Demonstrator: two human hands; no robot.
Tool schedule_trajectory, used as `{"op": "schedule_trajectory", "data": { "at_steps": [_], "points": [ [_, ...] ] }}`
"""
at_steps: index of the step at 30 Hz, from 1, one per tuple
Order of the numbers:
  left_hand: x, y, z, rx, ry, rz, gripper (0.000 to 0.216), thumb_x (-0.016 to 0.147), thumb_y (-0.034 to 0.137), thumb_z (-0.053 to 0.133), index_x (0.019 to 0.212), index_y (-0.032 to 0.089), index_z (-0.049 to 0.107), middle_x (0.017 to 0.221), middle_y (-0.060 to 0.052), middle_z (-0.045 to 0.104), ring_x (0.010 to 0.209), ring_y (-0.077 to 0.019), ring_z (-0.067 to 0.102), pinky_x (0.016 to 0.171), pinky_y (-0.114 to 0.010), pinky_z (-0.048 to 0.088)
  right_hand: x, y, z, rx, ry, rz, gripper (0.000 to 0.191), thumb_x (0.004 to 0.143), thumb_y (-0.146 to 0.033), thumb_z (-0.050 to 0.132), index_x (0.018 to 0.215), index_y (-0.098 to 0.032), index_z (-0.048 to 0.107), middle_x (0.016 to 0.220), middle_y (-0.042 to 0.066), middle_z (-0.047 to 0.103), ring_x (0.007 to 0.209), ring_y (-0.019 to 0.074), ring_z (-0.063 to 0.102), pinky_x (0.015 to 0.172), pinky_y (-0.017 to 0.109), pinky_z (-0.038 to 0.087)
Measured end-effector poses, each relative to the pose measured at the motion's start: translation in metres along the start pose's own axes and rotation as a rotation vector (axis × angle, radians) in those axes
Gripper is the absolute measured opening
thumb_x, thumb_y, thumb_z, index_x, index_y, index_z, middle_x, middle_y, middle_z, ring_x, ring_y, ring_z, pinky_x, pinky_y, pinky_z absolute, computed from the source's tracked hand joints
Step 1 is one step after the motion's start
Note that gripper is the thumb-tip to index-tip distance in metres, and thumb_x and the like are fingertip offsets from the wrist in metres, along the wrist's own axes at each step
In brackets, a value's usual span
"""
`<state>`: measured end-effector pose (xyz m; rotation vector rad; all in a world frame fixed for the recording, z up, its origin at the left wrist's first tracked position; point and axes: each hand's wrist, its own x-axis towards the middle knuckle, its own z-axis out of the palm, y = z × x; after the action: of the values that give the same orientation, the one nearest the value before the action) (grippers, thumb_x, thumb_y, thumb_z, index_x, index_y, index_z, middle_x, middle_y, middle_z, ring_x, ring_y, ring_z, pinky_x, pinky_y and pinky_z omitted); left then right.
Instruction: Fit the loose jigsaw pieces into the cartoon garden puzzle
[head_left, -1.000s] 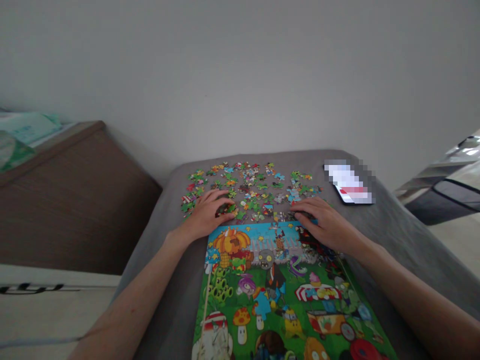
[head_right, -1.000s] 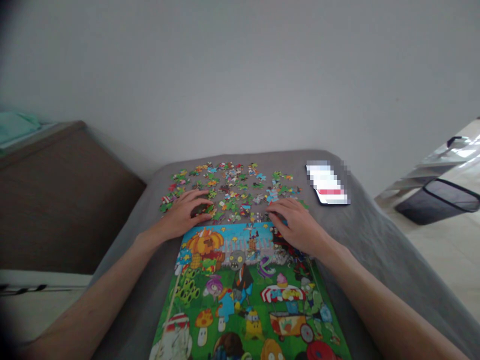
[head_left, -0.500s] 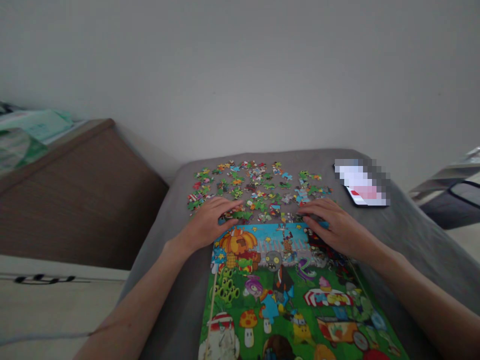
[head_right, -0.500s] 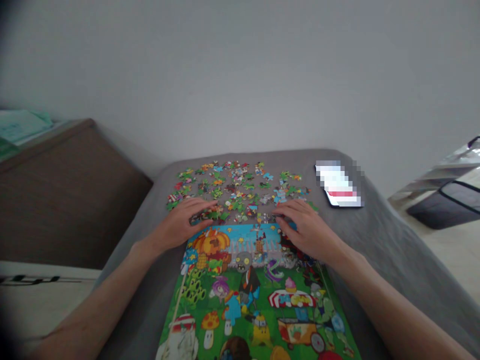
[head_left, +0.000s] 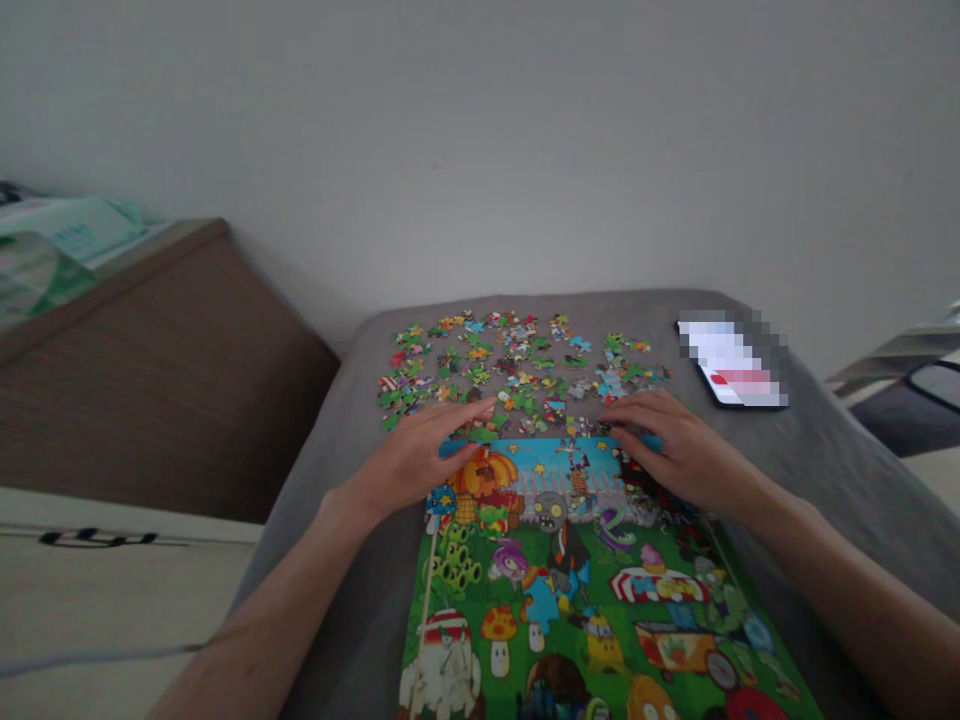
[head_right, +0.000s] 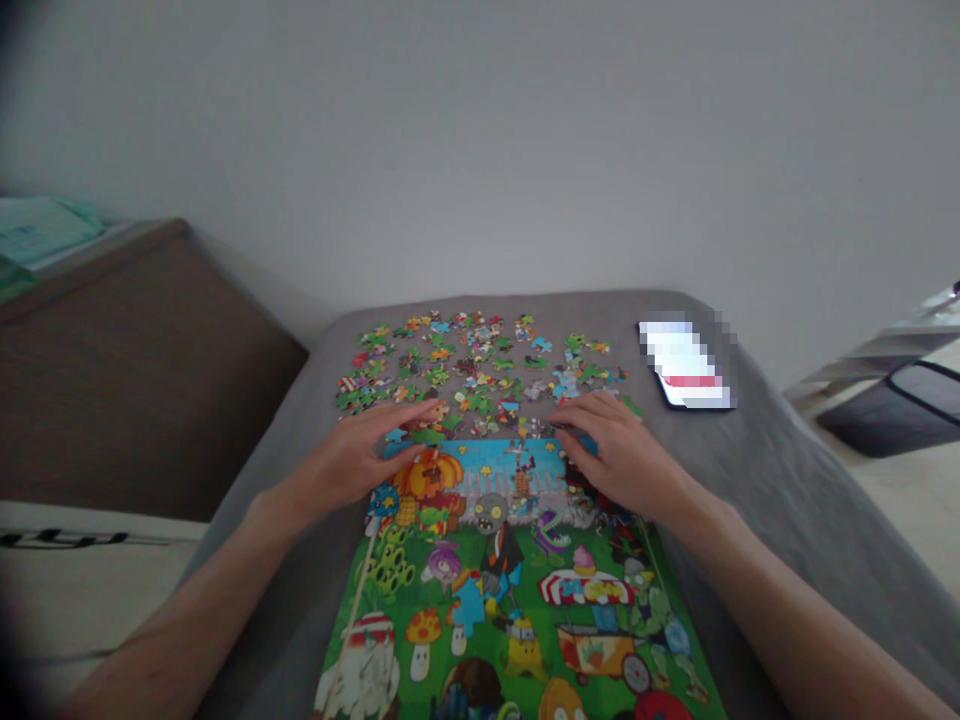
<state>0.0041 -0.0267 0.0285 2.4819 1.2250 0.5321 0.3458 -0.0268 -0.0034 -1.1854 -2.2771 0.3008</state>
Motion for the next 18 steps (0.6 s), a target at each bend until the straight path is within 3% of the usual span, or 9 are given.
{"op": "schedule_trajectory", "data": {
  "at_steps": [8, 13, 18],
  "points": [
    [0.004, -0.028, 0.003, 0.140, 0.041, -0.030, 0.043, 0.097, 0.044, 0.050, 0.135, 0.027, 0.057, 0.131, -0.004, 0.066, 0.123, -0.0246, 0.058, 0.109, -0.047, 0.042, 0.002, -0.001, -0.002, -0.003, -0.004, -0.013, 0.022, 0.097, -0.026, 0.049, 0.109, -0.021, 0.068, 0.111, 0.010, 0.071, 0.108, 0.0262, 0.062, 0.098, 0.049, 0.049],
    [0.007, -0.046, 0.005, 0.172, 0.044, -0.033, 0.039, 0.097, 0.041, 0.048, 0.127, 0.022, 0.063, 0.125, -0.008, 0.068, 0.117, -0.0254, 0.059, 0.105, -0.048, 0.045, 0.002, 0.002, -0.002, -0.002, 0.023, -0.006, 0.021, 0.095, -0.024, 0.050, 0.107, -0.022, 0.068, 0.112, 0.010, 0.071, 0.108, 0.0264, 0.063, 0.097, 0.049, 0.049],
    [0.007, -0.046, 0.007, 0.195, 0.077, -0.056, 0.033, 0.096, 0.037, 0.047, 0.120, 0.022, 0.066, 0.120, -0.007, 0.069, 0.115, -0.0247, 0.060, 0.104, -0.047, 0.045, 0.002, 0.002, -0.002, -0.005, 0.016, 0.008, 0.022, 0.095, -0.024, 0.051, 0.107, -0.022, 0.069, 0.111, 0.010, 0.071, 0.107, 0.0270, 0.063, 0.097, 0.051, 0.049]
  ]
}}
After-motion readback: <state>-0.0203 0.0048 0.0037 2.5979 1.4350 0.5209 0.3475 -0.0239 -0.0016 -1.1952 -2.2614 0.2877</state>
